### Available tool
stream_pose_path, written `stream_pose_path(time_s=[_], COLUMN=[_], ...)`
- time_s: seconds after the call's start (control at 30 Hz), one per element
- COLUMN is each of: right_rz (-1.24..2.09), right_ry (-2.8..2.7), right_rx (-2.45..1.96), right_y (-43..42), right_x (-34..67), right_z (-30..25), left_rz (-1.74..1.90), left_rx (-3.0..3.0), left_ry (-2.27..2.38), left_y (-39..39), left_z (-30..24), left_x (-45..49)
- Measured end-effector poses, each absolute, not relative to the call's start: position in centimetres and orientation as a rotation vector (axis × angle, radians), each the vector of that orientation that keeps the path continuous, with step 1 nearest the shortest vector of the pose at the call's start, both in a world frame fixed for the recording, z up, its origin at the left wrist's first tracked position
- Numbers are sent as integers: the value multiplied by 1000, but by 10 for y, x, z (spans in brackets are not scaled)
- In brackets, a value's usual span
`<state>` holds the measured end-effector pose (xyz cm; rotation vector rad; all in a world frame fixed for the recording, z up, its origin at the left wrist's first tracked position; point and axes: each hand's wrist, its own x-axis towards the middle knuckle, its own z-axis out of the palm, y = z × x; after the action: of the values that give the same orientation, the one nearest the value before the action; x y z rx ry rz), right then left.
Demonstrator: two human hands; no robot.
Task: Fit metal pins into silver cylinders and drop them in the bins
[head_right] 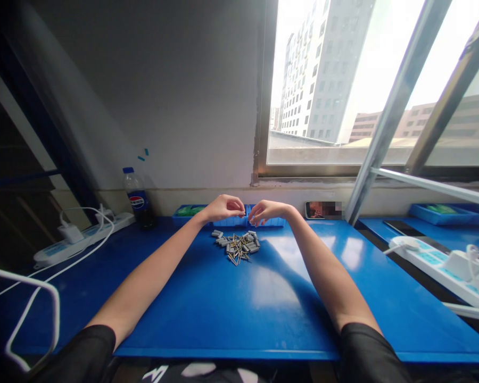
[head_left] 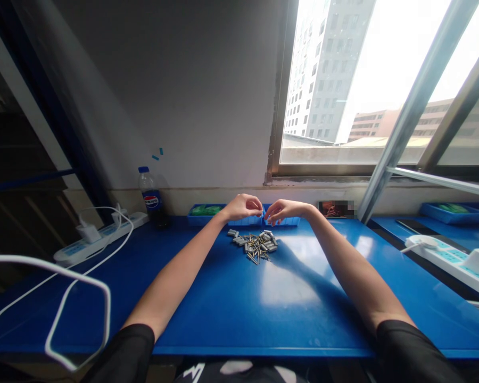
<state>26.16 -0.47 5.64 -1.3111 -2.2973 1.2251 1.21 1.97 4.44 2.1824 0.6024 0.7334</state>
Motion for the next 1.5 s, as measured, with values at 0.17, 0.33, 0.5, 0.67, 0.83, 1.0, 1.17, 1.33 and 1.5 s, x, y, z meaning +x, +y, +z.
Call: stream_pose_path(time_s=[0.17, 0.33, 0.5, 0.67, 0.83, 1.0, 1.17, 1.33, 1.5], right_rz=[1289, 1294, 1247, 1088, 720, 704, 772, 797, 788], right_ry=[-2235, -2192, -2166, -2137, -1968, -1940, -1970, -1993, -2044], right_rx=[-1190, -1147, -1157, -1303, -1687, -1759, -1727, -1726, -1712], right_y=[-11, -13, -12, -3, 9, 11, 11, 12, 10], right_x=[255, 250, 250, 260, 275, 277, 272, 271, 269], right_z=[59, 58, 57, 56, 51, 50, 50, 48, 48], left_rz=[807, 814, 731, 397, 123, 33, 69, 101, 172], left_rx=[2095, 2090, 2233, 2430, 2558, 2574, 2578, 2572, 2546], left_ry=[621, 631, 727, 976, 980, 990, 1017, 1023, 914], left_y=[26, 31, 30, 26, 21, 19, 20, 22, 26], left_z=[44, 40, 40, 37, 32, 28, 23, 20, 21], left_x=[7, 6, 6, 8, 11, 14, 15, 16, 14])
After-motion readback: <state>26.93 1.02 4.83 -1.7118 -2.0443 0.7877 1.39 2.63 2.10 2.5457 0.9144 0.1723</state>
